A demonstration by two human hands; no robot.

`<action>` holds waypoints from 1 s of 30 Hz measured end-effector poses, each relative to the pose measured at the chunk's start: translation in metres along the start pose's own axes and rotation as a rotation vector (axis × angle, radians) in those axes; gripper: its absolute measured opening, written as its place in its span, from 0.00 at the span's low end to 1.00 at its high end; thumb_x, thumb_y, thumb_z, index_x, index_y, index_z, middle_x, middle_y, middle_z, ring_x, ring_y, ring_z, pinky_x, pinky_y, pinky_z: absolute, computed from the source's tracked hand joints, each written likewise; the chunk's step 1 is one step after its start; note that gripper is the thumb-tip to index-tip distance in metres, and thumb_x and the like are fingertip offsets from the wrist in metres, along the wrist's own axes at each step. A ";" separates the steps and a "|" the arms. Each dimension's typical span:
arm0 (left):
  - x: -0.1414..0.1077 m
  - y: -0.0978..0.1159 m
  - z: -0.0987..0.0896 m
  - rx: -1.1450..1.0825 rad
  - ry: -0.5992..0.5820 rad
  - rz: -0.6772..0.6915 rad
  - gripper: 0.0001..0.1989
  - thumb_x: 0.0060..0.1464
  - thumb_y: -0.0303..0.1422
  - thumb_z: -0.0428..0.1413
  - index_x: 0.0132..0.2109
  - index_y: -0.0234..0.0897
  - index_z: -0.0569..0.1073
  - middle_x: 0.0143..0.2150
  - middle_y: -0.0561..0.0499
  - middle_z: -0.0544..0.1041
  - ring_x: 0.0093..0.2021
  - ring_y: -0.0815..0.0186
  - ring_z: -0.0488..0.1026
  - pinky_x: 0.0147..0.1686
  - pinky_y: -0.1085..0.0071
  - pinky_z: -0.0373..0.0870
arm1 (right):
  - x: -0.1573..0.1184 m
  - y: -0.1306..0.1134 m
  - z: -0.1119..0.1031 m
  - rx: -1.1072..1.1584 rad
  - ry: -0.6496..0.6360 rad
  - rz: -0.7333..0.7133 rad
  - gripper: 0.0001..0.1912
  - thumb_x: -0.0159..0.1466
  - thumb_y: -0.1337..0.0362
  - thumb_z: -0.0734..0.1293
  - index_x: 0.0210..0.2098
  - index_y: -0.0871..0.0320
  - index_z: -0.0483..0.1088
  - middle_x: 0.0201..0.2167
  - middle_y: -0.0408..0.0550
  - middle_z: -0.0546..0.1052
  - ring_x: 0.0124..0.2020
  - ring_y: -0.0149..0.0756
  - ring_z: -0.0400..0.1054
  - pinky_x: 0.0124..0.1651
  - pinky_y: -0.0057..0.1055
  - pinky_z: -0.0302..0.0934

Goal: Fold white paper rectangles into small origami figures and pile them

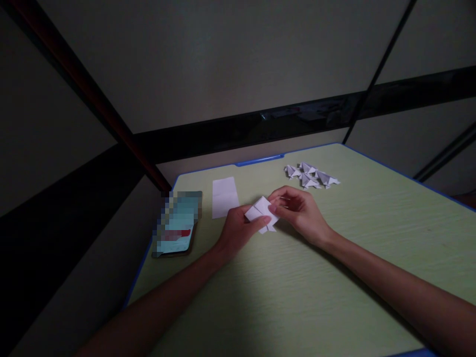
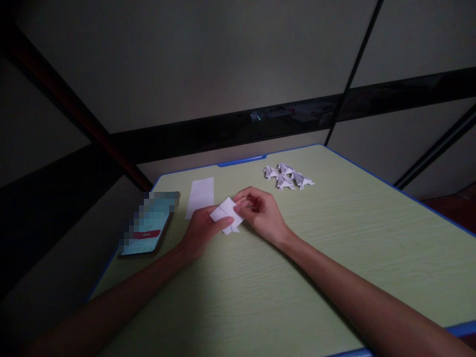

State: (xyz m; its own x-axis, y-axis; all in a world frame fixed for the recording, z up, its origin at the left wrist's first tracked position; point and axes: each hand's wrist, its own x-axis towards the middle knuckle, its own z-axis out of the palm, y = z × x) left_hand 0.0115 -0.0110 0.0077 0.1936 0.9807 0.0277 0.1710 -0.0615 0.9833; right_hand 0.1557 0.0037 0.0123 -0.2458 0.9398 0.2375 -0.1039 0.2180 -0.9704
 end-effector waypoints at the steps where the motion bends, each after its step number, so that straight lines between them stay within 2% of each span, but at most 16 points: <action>1: 0.000 -0.001 0.000 0.002 0.013 0.008 0.09 0.40 0.34 0.55 0.24 0.30 0.68 0.18 0.55 0.64 0.20 0.74 0.58 0.21 0.77 0.53 | 0.000 0.001 0.000 -0.003 0.006 -0.002 0.06 0.48 0.68 0.66 0.27 0.61 0.65 0.20 0.41 0.67 0.22 0.26 0.61 0.26 0.27 0.55; 6: 0.000 -0.004 0.000 -0.003 0.065 0.031 0.11 0.43 0.35 0.53 0.21 0.30 0.67 0.17 0.56 0.62 0.20 0.75 0.56 0.21 0.77 0.51 | 0.001 0.003 -0.001 -0.023 -0.034 -0.014 0.09 0.47 0.70 0.65 0.28 0.61 0.63 0.24 0.41 0.67 0.21 0.24 0.59 0.25 0.26 0.54; 11: -0.001 -0.001 0.000 0.039 0.031 0.003 0.11 0.42 0.34 0.54 0.20 0.30 0.66 0.16 0.57 0.61 0.19 0.75 0.55 0.20 0.77 0.50 | 0.001 0.001 -0.002 -0.058 -0.080 0.021 0.10 0.47 0.70 0.65 0.29 0.61 0.63 0.18 0.39 0.64 0.20 0.24 0.58 0.22 0.24 0.52; 15: -0.001 -0.001 -0.001 0.038 0.024 -0.010 0.11 0.42 0.35 0.53 0.21 0.31 0.66 0.17 0.57 0.61 0.19 0.75 0.55 0.20 0.77 0.49 | 0.000 0.001 -0.002 -0.035 -0.075 -0.007 0.11 0.47 0.70 0.66 0.30 0.60 0.62 0.19 0.39 0.64 0.20 0.25 0.58 0.22 0.24 0.52; 21: -0.001 -0.001 -0.001 0.036 0.014 -0.015 0.10 0.41 0.34 0.54 0.21 0.31 0.66 0.17 0.57 0.61 0.19 0.75 0.55 0.20 0.77 0.50 | 0.003 0.002 -0.005 -0.026 -0.149 0.050 0.09 0.47 0.69 0.66 0.28 0.59 0.61 0.17 0.38 0.64 0.18 0.24 0.57 0.20 0.24 0.49; 26: 0.000 -0.003 0.000 0.003 0.002 -0.006 0.10 0.42 0.34 0.53 0.21 0.31 0.66 0.17 0.57 0.62 0.19 0.75 0.56 0.21 0.77 0.51 | 0.005 0.004 -0.008 -0.008 -0.192 0.038 0.07 0.48 0.70 0.66 0.23 0.60 0.61 0.19 0.39 0.64 0.20 0.23 0.56 0.22 0.24 0.48; 30: 0.001 -0.004 -0.002 -0.004 -0.040 -0.003 0.09 0.43 0.34 0.53 0.23 0.31 0.67 0.18 0.56 0.64 0.20 0.75 0.57 0.21 0.77 0.51 | 0.004 0.005 -0.009 -0.022 -0.228 0.049 0.06 0.49 0.67 0.66 0.24 0.61 0.63 0.18 0.39 0.64 0.19 0.24 0.55 0.22 0.25 0.47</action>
State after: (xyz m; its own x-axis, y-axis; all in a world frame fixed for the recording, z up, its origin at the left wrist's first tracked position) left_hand 0.0091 -0.0097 0.0041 0.2317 0.9726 0.0173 0.1682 -0.0575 0.9841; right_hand 0.1632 0.0107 0.0078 -0.4619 0.8659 0.1918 -0.0659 0.1822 -0.9811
